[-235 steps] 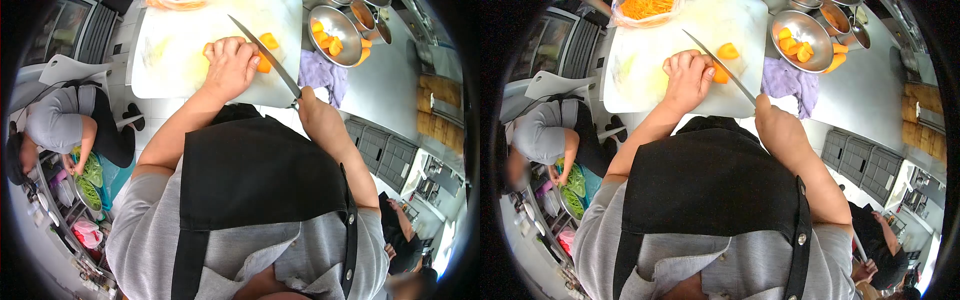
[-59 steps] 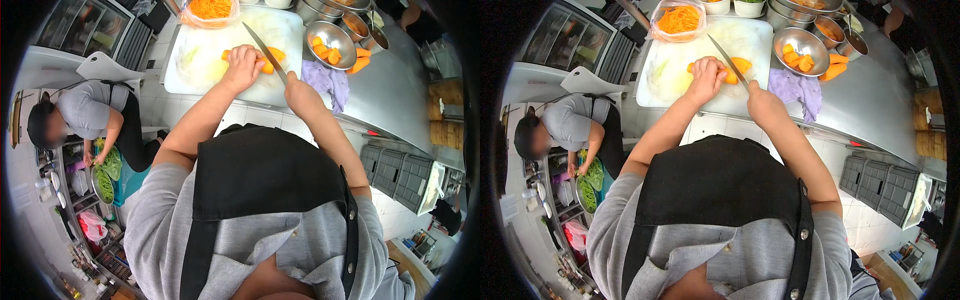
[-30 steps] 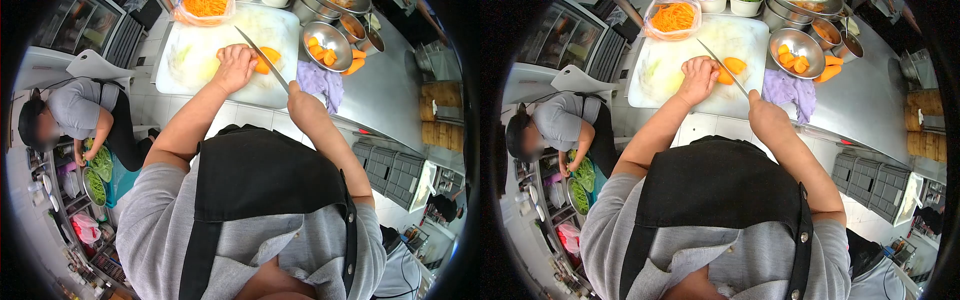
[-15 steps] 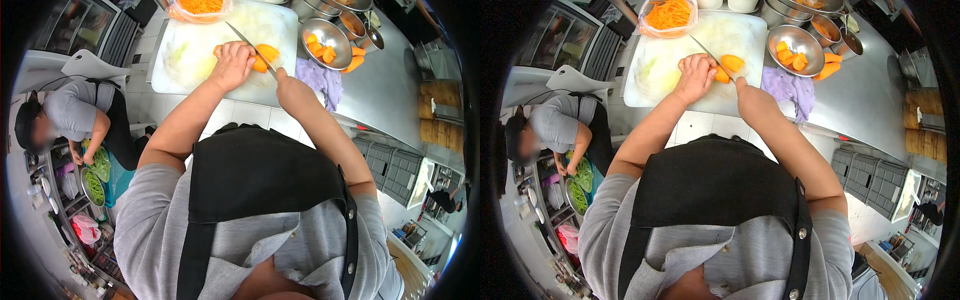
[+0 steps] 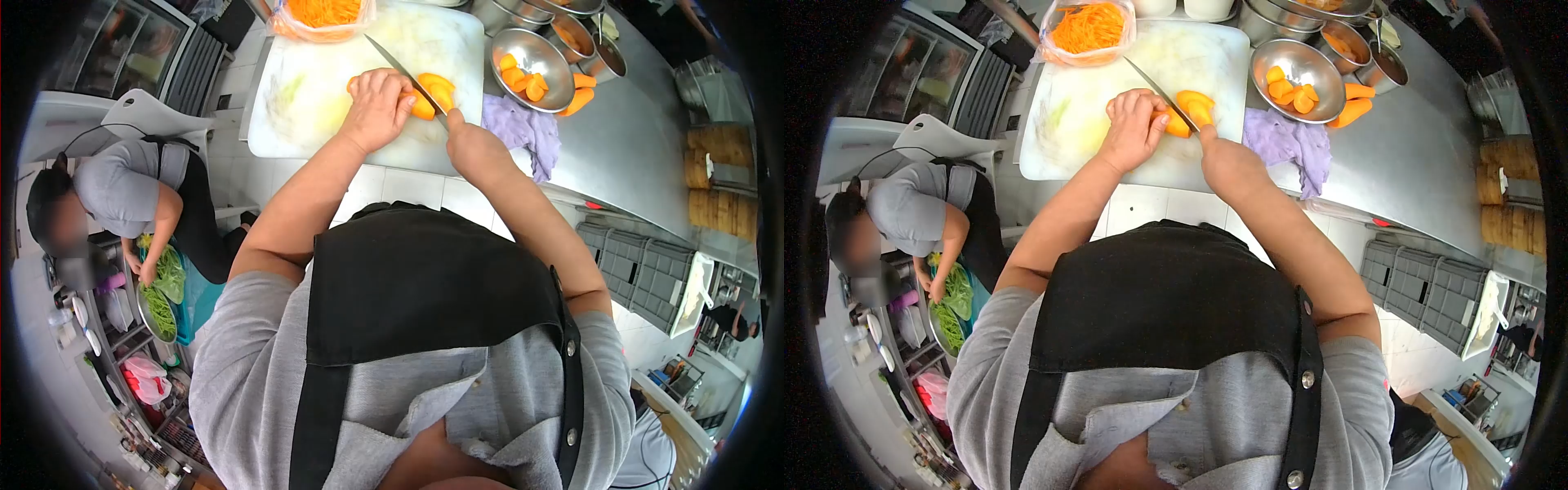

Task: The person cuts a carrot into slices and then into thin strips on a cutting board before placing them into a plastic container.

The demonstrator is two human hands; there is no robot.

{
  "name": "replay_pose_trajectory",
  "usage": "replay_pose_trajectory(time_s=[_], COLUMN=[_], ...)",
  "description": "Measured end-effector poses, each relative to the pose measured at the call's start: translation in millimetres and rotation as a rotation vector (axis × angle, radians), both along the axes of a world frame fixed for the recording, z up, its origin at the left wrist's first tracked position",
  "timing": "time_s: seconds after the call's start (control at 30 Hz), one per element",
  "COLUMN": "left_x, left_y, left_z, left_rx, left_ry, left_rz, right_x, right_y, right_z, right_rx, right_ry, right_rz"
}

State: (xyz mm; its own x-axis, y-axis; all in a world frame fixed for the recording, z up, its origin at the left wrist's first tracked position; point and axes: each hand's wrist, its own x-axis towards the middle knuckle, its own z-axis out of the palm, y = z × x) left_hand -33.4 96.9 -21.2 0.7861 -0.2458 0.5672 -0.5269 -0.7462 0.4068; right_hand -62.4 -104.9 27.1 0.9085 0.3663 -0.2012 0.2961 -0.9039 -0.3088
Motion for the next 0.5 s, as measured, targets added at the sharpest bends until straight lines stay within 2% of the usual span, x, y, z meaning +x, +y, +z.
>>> replay_pose_trajectory(time_s=[0.13,0.23,0.33,0.5], left_x=[0,-1,20,51], left_y=[0,-11,-21,-37], left_z=[4,32,52,58], left_rx=[-0.039,0.062,0.185,0.372], left_ry=[0.012,-0.001,0.189,0.377], left_rz=[0.002,0.023,-0.157,-0.269], right_x=[-15,-24,-31,-41], right_y=[-15,-32,-46,-51], right_z=[12,19,16,13], right_rx=[0.117,0.182,0.223,0.272], right_ry=[-0.034,-0.078,-0.123,-0.157], right_rz=[-0.094,-0.165,-0.194,-0.212])
